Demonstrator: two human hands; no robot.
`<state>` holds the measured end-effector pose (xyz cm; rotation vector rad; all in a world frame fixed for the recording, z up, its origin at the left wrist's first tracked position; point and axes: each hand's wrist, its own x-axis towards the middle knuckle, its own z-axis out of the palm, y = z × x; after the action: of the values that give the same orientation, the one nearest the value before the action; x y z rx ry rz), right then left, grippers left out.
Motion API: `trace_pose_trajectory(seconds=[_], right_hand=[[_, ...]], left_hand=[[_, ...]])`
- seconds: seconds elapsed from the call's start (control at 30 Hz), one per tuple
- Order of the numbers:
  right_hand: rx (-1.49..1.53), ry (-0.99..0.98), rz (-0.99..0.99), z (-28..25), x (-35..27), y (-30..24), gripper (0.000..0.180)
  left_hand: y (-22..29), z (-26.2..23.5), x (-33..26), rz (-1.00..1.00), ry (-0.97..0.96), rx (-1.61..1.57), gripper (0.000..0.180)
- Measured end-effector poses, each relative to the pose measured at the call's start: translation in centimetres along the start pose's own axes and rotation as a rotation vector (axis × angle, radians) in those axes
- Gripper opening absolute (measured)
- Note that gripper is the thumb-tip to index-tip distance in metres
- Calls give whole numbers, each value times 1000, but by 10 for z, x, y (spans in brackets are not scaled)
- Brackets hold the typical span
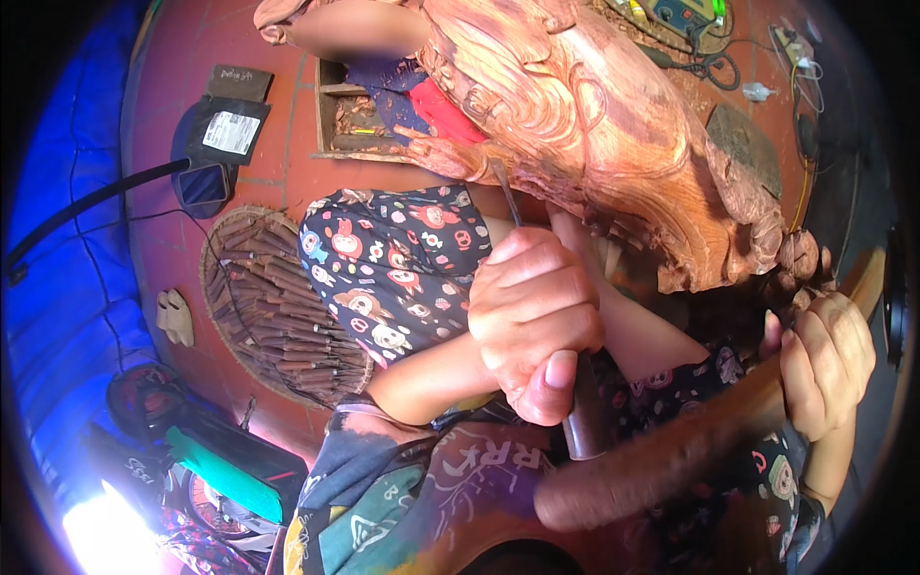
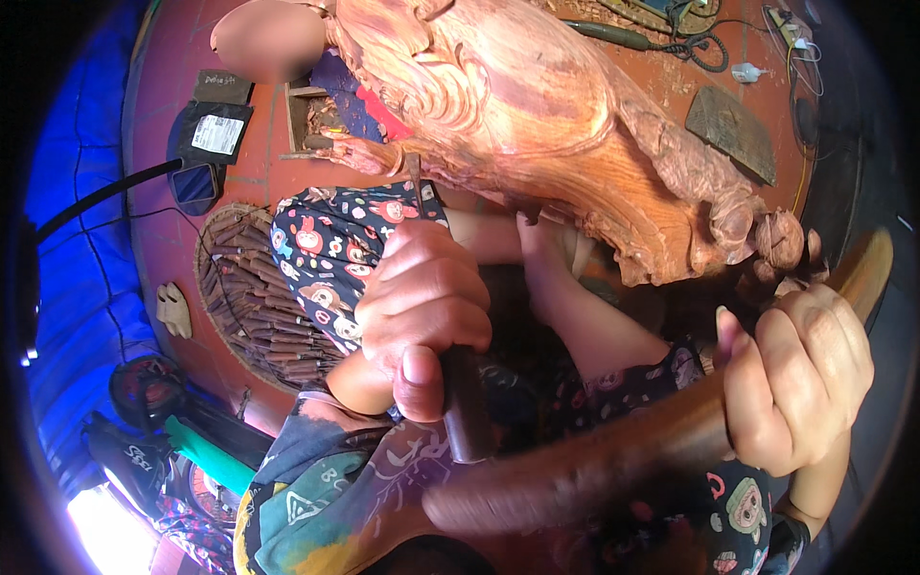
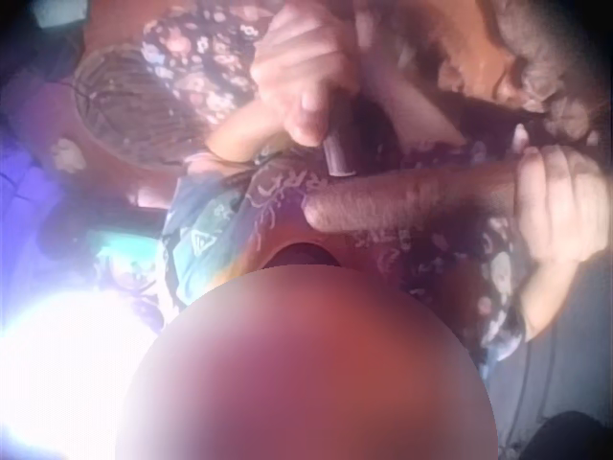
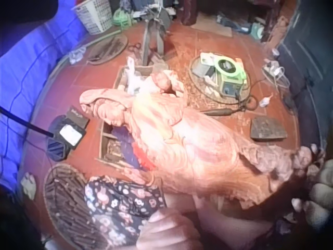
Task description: The person carves a wooden statue using a chisel and mallet, then switches to a rotary carving tool to refine details. The person sits cross-legged on the floor, holding the statue between their legs while working.
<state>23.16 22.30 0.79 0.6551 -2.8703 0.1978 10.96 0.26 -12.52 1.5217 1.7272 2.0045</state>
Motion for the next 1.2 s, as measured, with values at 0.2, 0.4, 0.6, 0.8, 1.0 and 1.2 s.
trace_pose_trajectory(seconds=[0.2,0.4,0.6,0.8,1.0,1.2], right_hand=[[29,-2,-53,3,1,8,34],[55,14,-72,9,4,13,34],[55,-7,-26,3,8,9,34],[28,-6,-14,4,5,5,32],[1,43,-50,9,2,7,29],[0,-14,-37,7,1,7,27]], left_hand=[[-1,14,3,3,154,-21,29],[8,17,14,-47,300,3,38],[2,31,23,24,429,16,45],[1,42,7,11,493,-3,61],[-16,36,-9,111,287,109,67],[0,23,-3,234,197,377,70]])
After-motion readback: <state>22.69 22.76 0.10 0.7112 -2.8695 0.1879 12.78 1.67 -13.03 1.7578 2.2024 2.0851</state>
